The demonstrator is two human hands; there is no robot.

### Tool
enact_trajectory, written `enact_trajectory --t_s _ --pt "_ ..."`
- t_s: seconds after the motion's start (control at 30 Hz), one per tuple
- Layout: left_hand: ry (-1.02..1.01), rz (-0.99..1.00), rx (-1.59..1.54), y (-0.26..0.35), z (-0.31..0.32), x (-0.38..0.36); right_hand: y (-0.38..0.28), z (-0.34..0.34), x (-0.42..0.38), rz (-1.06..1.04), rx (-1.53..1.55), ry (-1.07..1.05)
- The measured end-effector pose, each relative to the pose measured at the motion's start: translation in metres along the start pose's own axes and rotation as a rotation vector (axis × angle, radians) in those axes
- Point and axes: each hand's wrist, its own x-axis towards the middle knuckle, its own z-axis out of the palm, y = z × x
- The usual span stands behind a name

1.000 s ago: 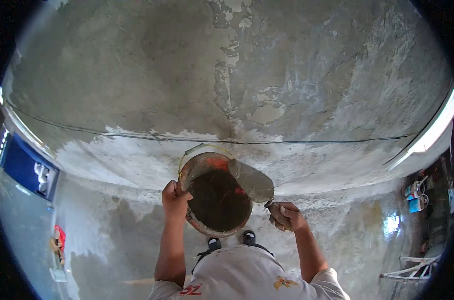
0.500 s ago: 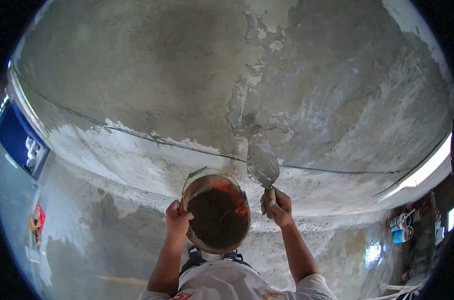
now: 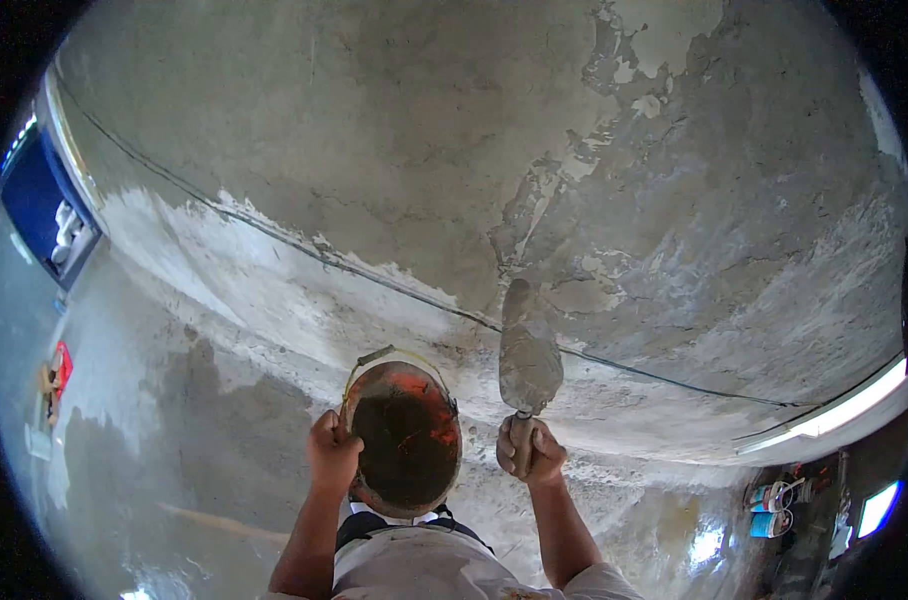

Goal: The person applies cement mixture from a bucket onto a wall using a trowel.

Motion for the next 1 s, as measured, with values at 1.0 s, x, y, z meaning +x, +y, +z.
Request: enact_trajectory --t_s 1.0 --pt "-0.014 0.051 0.093 0.021 0.018 -0.014 -0.111 -0.036 0.033 -0.852 -2.323 0.471"
